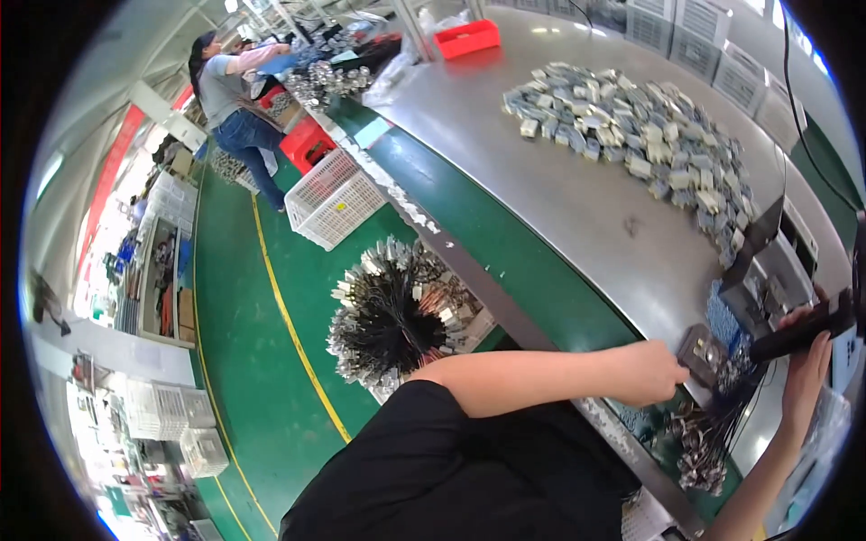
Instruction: Assembling electronics by attaching connectors to wire bundles and securing them with a power tool.
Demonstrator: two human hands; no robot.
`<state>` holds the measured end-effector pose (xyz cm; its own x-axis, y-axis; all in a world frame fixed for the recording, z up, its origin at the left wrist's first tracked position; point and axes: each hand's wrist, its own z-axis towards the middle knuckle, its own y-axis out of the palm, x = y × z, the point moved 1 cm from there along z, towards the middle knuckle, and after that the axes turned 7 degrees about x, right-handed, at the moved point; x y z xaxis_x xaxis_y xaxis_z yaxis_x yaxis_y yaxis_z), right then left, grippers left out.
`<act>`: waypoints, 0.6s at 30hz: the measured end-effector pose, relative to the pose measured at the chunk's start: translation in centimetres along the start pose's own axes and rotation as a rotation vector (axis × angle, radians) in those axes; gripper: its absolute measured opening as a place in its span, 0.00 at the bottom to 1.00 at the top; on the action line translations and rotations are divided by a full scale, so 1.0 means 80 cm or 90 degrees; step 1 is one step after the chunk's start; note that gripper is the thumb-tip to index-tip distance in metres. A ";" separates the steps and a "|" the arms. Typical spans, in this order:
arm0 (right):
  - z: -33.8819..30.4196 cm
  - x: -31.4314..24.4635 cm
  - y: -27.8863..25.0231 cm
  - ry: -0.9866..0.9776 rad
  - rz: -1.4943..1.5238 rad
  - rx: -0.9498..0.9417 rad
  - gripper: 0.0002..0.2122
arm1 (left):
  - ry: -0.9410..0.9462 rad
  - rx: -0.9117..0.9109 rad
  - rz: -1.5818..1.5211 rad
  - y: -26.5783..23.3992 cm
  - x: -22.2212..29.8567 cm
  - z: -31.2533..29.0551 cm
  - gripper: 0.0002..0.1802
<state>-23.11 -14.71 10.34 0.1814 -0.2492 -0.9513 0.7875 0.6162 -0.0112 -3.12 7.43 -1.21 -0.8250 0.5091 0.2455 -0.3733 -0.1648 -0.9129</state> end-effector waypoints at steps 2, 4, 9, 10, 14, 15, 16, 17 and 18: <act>0.006 0.000 0.018 -0.002 0.000 -0.003 0.32 | 0.001 -0.010 0.026 -0.012 0.003 -0.012 0.07; 0.013 0.004 0.019 0.000 -0.011 0.014 0.33 | -0.005 0.001 0.010 -0.020 0.006 -0.021 0.08; 0.025 0.003 0.011 -0.010 -0.019 -0.020 0.32 | -0.021 0.039 -0.151 -0.027 0.021 -0.050 0.09; 0.026 0.004 0.012 -0.014 -0.012 -0.018 0.31 | -0.020 0.038 -0.150 -0.031 0.021 -0.053 0.09; 0.030 0.003 0.016 -0.016 -0.028 -0.015 0.32 | -0.072 0.112 -0.279 -0.047 0.019 -0.053 0.06; 0.030 0.003 0.016 -0.016 -0.023 -0.008 0.32 | -0.078 0.159 -0.322 -0.052 0.016 -0.051 0.06; 0.030 0.004 0.013 -0.014 -0.022 -0.002 0.31 | -0.079 0.158 -0.324 -0.055 0.016 -0.049 0.06; 0.032 0.006 0.007 -0.012 -0.022 -0.002 0.31 | -0.110 0.133 -0.335 -0.058 0.014 -0.046 0.06; 0.036 0.007 -0.002 -0.009 -0.032 -0.019 0.30 | -0.142 0.107 -0.348 -0.060 0.011 -0.043 0.07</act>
<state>-21.41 -17.08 10.71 0.1506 -0.2908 -0.9448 0.7776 0.6251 -0.0685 -0.60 11.59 2.23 -0.5577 0.3720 0.7420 -0.8139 -0.0701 -0.5767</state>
